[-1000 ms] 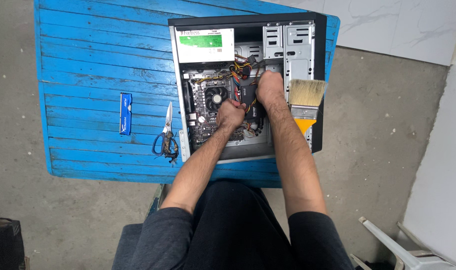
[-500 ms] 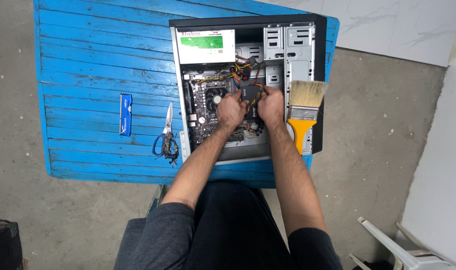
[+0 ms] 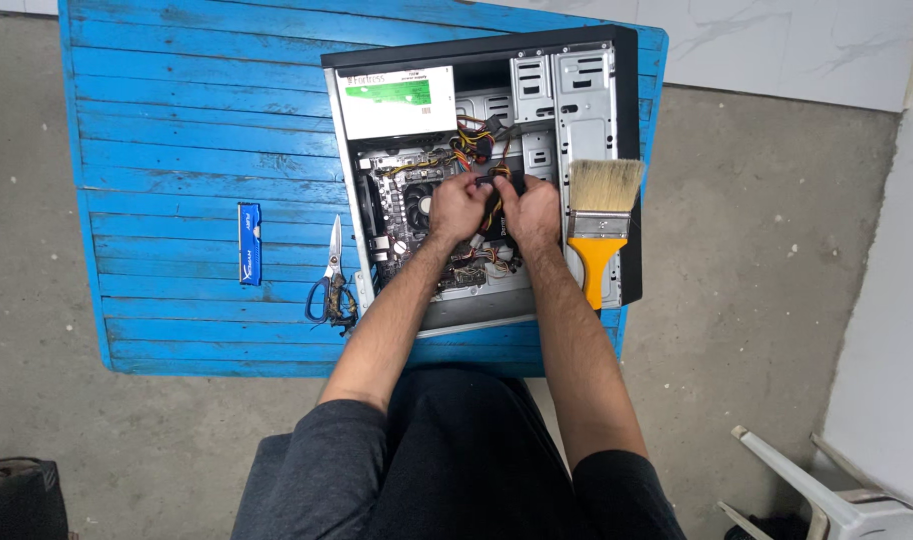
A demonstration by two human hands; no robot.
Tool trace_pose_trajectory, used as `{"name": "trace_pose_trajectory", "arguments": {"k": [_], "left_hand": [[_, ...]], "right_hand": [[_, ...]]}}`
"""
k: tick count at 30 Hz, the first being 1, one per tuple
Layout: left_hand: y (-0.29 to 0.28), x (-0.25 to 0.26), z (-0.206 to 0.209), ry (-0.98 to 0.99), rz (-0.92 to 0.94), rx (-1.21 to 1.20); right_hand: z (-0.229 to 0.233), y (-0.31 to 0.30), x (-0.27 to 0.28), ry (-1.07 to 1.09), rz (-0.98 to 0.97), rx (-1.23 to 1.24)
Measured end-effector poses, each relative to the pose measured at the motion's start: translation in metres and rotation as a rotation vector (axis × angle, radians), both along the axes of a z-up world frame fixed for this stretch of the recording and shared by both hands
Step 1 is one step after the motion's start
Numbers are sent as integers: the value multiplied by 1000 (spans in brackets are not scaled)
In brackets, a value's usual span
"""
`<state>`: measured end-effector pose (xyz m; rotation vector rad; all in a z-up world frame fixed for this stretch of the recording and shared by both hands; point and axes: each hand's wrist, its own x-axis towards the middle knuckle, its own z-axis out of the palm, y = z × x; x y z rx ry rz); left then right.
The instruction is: The person installs a hard drive into a desktop computer case, connects power and data cables, and cleans the interior with a brush. They then insert a graphics card into the motherboard and connect additional cables.
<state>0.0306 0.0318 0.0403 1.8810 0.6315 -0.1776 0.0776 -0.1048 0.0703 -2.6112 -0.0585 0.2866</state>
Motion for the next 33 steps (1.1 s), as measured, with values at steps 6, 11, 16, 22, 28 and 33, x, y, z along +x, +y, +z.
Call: {"name": "trace_pose_trajectory", "arguments": {"k": [6, 11, 16, 22, 28, 33], "left_hand": [[7, -1, 2, 104, 11, 46], [11, 2, 7, 179, 38, 34], [12, 1, 14, 176, 41, 23], [16, -3, 12, 183, 1, -37], [4, -1, -2, 61, 110, 17], [-7, 11, 1, 96, 118, 82]], "right_hand": [[-54, -17, 4, 42, -192, 163], [-73, -24, 7, 5, -302, 249], [-50, -21, -7, -41, -134, 43], [-44, -15, 1, -72, -157, 241], [-47, -23, -2, -101, 25, -93], [-12, -15, -20, 128, 79, -230]]}}
